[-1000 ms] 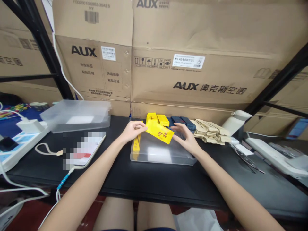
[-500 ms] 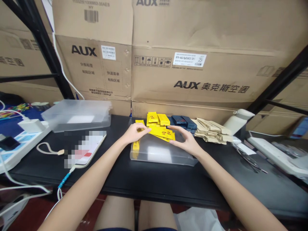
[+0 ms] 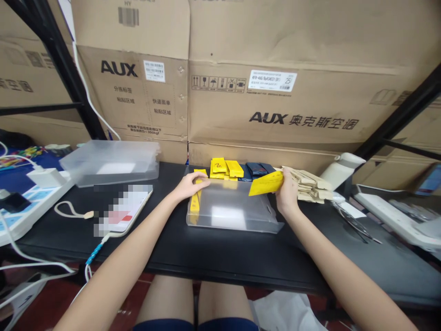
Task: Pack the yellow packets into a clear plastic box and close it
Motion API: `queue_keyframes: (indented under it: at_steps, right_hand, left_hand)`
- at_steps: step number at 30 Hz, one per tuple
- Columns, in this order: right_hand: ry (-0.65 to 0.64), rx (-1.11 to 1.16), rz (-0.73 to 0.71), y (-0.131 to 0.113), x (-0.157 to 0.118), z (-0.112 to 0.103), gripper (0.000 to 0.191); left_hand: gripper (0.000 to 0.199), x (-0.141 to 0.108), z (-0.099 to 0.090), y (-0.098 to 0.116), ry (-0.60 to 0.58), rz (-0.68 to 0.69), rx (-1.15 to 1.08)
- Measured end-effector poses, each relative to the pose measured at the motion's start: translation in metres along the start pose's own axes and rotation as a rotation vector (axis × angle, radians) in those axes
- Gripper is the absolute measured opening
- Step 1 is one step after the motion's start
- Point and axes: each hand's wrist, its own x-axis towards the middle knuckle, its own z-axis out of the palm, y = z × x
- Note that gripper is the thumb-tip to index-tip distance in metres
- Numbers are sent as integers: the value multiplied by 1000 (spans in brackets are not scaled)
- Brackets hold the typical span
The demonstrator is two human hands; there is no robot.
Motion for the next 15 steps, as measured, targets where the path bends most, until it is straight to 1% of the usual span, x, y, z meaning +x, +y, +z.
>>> queue_keyframes:
  at_steps: [2,4,7,11,13,15]
  right_hand:
    - [47,29,77,-2,2,0,44]
    - [58,54,133,-3,4,-1,45]
    - [71,77,188,-2,5,-1,44]
    - [52,85,171,1,5,-1,42]
    - [54,113,148,1,4,0,43]
    - [56,127,139,0,4,0,43]
  left_hand:
    - [32,0,0,0,-9,-11,-15]
    - [31,1,1,-1,-4,-28,-31]
    - [30,3,1,-3,63,-71,-46]
    - [28,6,-3,-10,201,-165,-6]
    - [29,7,-4,-13,228,-175,1]
    - [31,8,-5,-16,227,-174,-23]
